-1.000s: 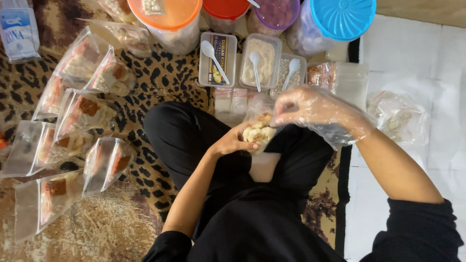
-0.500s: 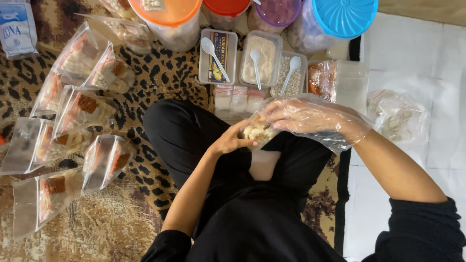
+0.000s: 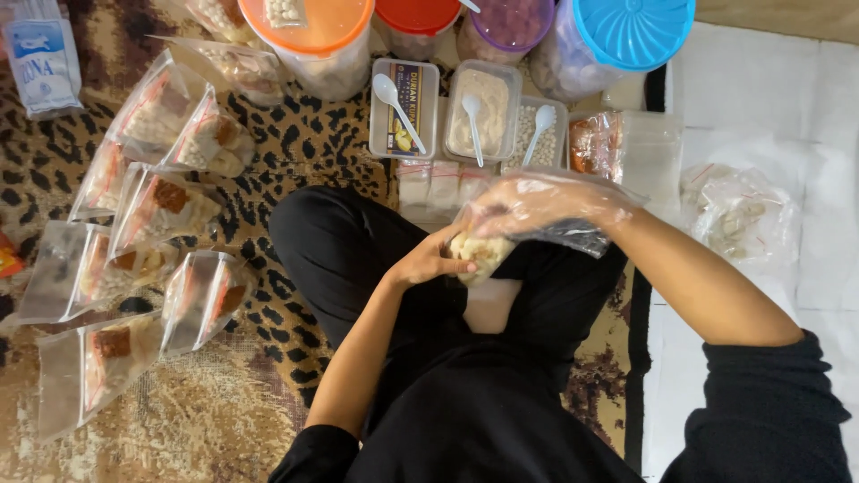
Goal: Manually packaging various snack items from containers into small plastic bags while sitting on the floor.
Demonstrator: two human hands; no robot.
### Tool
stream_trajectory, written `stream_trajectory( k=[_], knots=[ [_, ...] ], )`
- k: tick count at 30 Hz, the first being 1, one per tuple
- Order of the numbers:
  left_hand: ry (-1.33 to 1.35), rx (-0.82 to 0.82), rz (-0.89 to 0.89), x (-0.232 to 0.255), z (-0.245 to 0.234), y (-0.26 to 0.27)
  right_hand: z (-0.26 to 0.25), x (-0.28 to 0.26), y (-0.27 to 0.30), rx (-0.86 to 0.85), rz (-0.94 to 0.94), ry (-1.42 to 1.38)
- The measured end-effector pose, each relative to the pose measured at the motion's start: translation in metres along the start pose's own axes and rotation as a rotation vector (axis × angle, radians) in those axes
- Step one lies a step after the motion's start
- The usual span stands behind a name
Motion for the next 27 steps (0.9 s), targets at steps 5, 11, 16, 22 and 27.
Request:
stream_trajectory(
  k=[5,11,16,22,27],
  knots=[
    [0.144,0.060,0.006,-0.008,-0.007,-0.001,-0.042,-0.010,0.036,0.237,0.065,-0.103],
    [0.109,-0.019,-0.029,-0.015,-0.009,-0.003,-0.027,-0.008,0.019,-0.004,0.023,-0.080],
    [0.078,-0.044,-0.031,-0.015,-0.008,0.001,-0.013,0.012,-0.013,-0.081,-0.057,-0.026],
    [0.070,-0.045,-0.040,-0.007,-0.004,-0.003,-0.008,0.015,-0.026,-0.114,-0.118,-0.041],
    [0.023,-0.055,-0.042,-0.015,-0.002,-0.005,-0.001,0.037,-0.034,-0.203,-0.136,-0.241]
  ],
)
Point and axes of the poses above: each hand's wrist, its own y-axis away from the middle knuckle, its own z-axis out of the palm, x = y × z, the point moved 6 cm from there along -y, towards the middle knuckle, and after that the axes turned 13 degrees about z, right-handed, at the moved point
